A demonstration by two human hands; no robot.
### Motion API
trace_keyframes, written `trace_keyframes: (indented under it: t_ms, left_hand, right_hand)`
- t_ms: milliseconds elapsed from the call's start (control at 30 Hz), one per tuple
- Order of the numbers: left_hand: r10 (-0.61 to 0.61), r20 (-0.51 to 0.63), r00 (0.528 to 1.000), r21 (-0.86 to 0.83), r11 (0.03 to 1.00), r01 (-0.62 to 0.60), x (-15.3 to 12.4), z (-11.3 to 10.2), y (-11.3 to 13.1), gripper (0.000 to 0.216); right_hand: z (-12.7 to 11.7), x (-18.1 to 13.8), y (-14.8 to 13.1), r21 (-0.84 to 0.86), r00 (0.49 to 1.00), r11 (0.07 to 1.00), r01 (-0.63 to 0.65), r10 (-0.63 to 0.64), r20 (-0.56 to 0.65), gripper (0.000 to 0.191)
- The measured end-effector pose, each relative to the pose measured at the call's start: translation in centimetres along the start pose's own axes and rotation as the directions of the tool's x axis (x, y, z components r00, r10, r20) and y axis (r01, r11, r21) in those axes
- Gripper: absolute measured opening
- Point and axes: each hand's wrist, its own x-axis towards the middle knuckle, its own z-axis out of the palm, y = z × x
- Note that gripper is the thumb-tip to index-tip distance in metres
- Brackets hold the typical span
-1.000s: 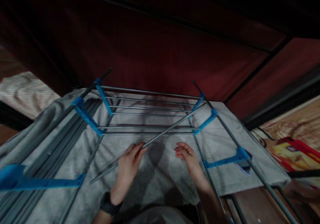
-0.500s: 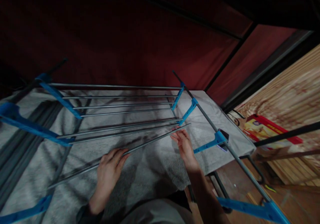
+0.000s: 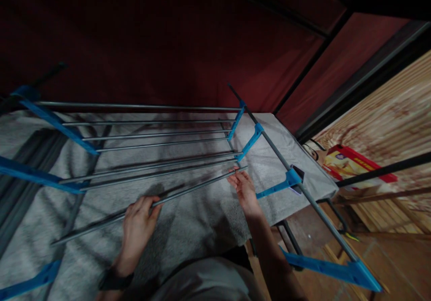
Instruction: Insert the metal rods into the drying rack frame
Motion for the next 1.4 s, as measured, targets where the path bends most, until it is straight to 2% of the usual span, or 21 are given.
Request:
trace_keyframes:
  t_ms: [300,800,933,1133,1400]
  left_hand:
    - [0.07,0.036,0.997,-0.045,0.997,-0.069,0.0,-0.6,-0.2,0.03]
    - [0.088,0.08,0.993,-0.034,0.996,-0.086,-0.3,-0.8,-0.6,0.032]
    - [0.052,0.085,0.995,-0.037,0.998,-0.049,-0.6,-0.7,-0.6,0.032]
    - [0.061,0.102,0.993,-0.01,0.998,-0.06,-0.4,-0.8,-0.5,0.031]
    - [0.02,0.134,0.991,0.001,1.0,-0.021,-0.5,-0.4,0.9,0.033]
  right_hand:
    - [-0.3,0.5,0.5,0.007,0.997,1.0,-0.001,0.002,-0.077,0.038]
    - [-1.3,1.0,1.7,-0.027,0.997,0.999,0.027,-0.029,-0.065,0.035]
    - [-1.3,1.0,1.7,-0.02,0.998,1.0,-0.004,0.002,-0.055,0.032]
    - [-1.1,0.7,2.2,-0.031,0.997,0.999,-0.034,0.032,-0.075,0.028]
    - [-0.9,-0.2,4.3,-0.032,0.976,0.976,-0.217,0.216,-0.034,0.028]
